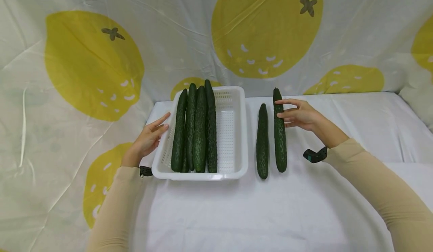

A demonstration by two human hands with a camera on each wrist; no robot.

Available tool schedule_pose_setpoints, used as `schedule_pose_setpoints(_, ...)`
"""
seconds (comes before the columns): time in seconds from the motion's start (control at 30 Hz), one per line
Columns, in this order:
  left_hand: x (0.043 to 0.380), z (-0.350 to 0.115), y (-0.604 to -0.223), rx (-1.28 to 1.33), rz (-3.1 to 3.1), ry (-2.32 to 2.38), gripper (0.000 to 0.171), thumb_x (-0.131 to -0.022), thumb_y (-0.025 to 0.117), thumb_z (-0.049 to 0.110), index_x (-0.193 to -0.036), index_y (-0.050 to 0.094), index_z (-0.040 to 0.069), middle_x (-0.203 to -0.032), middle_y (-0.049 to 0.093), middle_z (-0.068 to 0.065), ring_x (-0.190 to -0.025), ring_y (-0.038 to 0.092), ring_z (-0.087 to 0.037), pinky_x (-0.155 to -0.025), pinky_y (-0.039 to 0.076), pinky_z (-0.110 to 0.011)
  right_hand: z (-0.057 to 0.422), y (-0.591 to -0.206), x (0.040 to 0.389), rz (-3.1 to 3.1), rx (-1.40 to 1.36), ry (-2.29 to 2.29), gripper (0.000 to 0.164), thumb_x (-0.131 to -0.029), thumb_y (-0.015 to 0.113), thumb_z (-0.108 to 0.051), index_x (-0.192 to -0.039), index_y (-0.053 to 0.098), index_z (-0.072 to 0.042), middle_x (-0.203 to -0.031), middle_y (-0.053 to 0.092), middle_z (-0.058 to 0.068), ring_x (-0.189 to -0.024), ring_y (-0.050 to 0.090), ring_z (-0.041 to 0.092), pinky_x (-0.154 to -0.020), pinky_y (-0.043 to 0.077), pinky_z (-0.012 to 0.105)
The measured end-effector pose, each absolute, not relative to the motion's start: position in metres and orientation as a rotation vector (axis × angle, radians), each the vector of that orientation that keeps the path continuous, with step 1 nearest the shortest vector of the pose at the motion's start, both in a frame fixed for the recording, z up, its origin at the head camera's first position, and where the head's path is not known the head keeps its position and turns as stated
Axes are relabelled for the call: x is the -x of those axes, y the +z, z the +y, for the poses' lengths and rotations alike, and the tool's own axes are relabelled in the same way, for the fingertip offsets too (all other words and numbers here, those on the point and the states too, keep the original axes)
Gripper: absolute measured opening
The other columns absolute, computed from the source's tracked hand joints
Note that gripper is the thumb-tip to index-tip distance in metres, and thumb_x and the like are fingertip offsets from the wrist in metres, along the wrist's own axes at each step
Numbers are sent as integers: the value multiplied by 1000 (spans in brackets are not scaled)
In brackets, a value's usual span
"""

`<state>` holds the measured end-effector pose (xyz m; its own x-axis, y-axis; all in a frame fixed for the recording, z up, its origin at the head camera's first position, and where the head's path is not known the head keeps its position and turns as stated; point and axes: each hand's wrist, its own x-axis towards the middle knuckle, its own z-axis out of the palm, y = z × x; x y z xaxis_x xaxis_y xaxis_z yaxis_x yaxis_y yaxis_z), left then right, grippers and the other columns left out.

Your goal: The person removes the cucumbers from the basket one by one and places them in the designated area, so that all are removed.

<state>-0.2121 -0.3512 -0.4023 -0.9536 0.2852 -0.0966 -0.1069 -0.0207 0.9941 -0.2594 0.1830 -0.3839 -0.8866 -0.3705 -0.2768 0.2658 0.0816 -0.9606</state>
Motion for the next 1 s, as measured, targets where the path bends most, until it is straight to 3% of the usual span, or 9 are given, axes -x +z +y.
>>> schedule_pose_setpoints(0.27,213,-351,-404,-192,1990,2046,56,-106,48,9,-158,30,16,-107,64,-1,-63,59,-5,-52,50,-17,188,-394,260,1924,86,-1841,63,-96,67,-4,-152,41,-10,-133,45,20,-87,66,15,-80,57,37)
schedule_pose_setpoints(0.5,212,-351,-404,-213,1953,2082,56,-106,48,8,-158,29,15,-109,64,-3,-68,62,-6,-57,53,-18,189,-403,262,1933,63,-1849,62,-94,70,-4,-149,45,-9,-108,62,7,-79,66,15,-78,58,38)
schedule_pose_setpoints(0.67,212,-351,-405,-215,1914,2107,56,-107,45,6,-158,27,14,-111,64,-4,-77,66,-10,-64,57,-23,188,-409,263,1972,46,-1826,63,-93,71,-5,-150,43,-7,-111,60,10,-74,64,14,-77,58,38)
schedule_pose_setpoints(0.9,213,-352,-405,-219,1966,2088,54,-106,48,8,-157,32,17,-103,63,-1,-63,59,-4,-52,50,-15,188,-416,263,2011,38,-1810,65,-94,70,-6,-151,40,-4,-124,54,20,-77,65,15,-75,59,36)
schedule_pose_setpoints(1.0,213,-352,-406,-226,1939,2107,55,-106,48,8,-157,31,16,-103,62,-2,-65,59,-5,-55,51,-16,187,-418,263,2023,25,-1816,65,-94,70,-5,-151,39,-3,-135,46,28,-75,65,13,-75,59,36)
